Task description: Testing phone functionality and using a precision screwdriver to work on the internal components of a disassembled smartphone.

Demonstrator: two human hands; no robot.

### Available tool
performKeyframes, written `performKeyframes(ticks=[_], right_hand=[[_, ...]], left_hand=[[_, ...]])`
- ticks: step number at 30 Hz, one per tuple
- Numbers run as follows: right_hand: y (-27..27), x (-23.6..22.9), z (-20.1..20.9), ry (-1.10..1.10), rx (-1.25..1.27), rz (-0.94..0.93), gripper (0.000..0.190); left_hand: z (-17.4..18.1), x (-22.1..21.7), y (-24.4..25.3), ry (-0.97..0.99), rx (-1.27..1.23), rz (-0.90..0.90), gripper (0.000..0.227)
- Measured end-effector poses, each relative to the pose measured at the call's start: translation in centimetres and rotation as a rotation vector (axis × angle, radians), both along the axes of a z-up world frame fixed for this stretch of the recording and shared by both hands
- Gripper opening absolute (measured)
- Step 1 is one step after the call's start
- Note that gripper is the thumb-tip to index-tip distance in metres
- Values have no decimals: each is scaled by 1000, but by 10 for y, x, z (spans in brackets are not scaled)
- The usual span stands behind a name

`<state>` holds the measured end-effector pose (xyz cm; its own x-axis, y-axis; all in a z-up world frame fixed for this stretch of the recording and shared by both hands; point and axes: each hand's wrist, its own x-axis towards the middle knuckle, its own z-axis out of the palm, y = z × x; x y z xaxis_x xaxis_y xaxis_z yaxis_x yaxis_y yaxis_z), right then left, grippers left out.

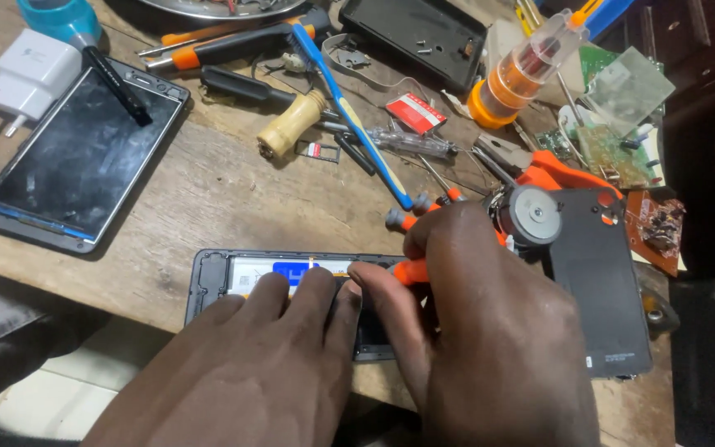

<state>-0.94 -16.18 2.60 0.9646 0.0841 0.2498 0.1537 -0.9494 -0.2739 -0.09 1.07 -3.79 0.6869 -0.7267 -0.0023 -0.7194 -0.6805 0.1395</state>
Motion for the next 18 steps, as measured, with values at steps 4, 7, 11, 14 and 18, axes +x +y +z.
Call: performKeyframes(ticks=[4, 7, 11, 14, 18], right_hand=[[-9, 4, 15, 120, 129, 196, 31], [1, 1, 14, 44, 117, 17, 14], [-1, 5, 12, -29, -21, -33, 34], [-7, 6, 13, 110, 16, 22, 25], [-3, 3, 13, 163, 67, 50, 21]], left_hand=[[0, -3, -3, -56, -18, 50, 44], [6, -8, -6, -62, -64, 114, 35], [0, -11, -4, -116, -82, 115, 48], [2, -12, -8, -134, -44, 130, 39], [10, -13, -9, -55, -57, 156, 28]])
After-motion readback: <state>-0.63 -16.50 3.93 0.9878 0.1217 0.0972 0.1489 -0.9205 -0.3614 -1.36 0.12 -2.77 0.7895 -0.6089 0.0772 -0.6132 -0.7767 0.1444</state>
